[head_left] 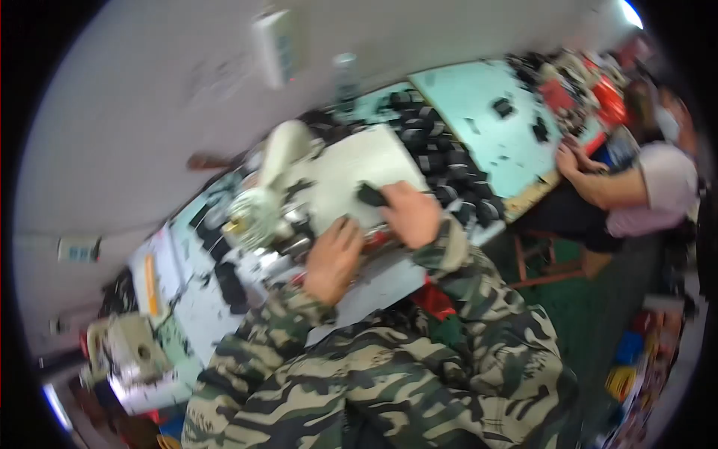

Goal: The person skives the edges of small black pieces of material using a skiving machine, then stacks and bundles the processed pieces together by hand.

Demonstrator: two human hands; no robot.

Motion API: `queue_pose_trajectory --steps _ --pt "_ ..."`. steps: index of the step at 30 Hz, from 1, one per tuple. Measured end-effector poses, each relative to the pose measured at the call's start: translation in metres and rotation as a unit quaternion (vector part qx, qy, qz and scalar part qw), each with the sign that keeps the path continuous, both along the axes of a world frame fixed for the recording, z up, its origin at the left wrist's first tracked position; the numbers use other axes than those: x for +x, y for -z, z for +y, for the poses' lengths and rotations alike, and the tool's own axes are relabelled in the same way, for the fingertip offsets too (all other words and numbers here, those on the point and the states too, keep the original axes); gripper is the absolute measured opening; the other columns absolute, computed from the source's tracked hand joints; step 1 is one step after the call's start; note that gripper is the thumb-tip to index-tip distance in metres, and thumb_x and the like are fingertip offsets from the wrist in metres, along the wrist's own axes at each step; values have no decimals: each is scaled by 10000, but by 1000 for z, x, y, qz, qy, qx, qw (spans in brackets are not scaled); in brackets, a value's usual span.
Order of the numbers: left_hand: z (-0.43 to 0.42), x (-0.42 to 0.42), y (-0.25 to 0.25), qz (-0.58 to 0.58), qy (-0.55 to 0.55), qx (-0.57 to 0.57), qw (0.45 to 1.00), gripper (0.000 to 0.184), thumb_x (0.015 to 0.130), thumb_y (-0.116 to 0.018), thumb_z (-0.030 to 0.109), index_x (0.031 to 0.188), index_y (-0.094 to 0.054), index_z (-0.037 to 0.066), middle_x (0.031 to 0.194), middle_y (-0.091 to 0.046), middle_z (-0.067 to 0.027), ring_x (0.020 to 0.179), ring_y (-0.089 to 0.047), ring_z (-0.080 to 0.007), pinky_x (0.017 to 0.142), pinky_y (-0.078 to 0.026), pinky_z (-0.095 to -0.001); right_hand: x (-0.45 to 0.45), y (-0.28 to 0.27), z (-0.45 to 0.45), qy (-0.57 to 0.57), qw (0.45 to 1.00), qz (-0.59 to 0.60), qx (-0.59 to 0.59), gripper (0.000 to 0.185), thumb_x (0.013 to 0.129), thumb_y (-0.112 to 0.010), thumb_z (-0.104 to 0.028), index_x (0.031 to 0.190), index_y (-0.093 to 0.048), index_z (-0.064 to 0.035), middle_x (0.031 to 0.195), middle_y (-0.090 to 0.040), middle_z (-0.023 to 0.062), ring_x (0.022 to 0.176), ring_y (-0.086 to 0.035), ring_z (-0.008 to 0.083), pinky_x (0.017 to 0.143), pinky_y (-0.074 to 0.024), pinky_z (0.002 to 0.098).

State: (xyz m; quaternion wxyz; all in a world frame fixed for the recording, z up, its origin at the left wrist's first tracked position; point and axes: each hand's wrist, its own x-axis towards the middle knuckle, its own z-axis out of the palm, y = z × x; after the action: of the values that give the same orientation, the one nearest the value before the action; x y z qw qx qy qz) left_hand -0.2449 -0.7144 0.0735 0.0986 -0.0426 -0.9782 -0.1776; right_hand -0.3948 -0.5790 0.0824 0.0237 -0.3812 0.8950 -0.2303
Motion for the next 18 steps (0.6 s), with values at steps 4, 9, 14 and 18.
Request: queue_pose_trajectory --steps 4,9,14,18 --pt "2 -10 -2 104 19 97 990 334 654 -538 -24 983 -590 -21 961 -604 -193 895 -558 -381 799 -458 -460 -9 30 -20 2 999 -12 37 135 802 -567 -150 896 -624 -71 847 -621 133 719 -669 314 621 -544 423" --pt "-2 -40 3 77 -61 38 994 271 700 -636 -6 966 -627 45 932 -609 -116 944 -535 -330 832 -411 -425 -11 17 -17 -66 997 -27 -26 153 776 -597 -107 916 -618 -48 979 -588 179 807 -651 380 708 -530 463" --pt "-15 -56 20 59 -58 35 996 270 669 -661 -18 929 -622 45 890 -581 -120 904 -509 -359 797 -398 -453 -19 -11 -1 -144 985 -73 62 254 703 -685 -169 895 -627 -12 1010 -588 173 842 -649 381 744 -528 483" --pt "-12 -61 17 180 -101 111 972 538 680 -656 -10 1203 -532 -9 1173 -542 -217 1126 -488 -416 977 -377 -472 -16 -27 -12 -131 985 -71 84 242 690 -687 -142 874 -617 -2 990 -572 171 796 -658 358 704 -545 444"
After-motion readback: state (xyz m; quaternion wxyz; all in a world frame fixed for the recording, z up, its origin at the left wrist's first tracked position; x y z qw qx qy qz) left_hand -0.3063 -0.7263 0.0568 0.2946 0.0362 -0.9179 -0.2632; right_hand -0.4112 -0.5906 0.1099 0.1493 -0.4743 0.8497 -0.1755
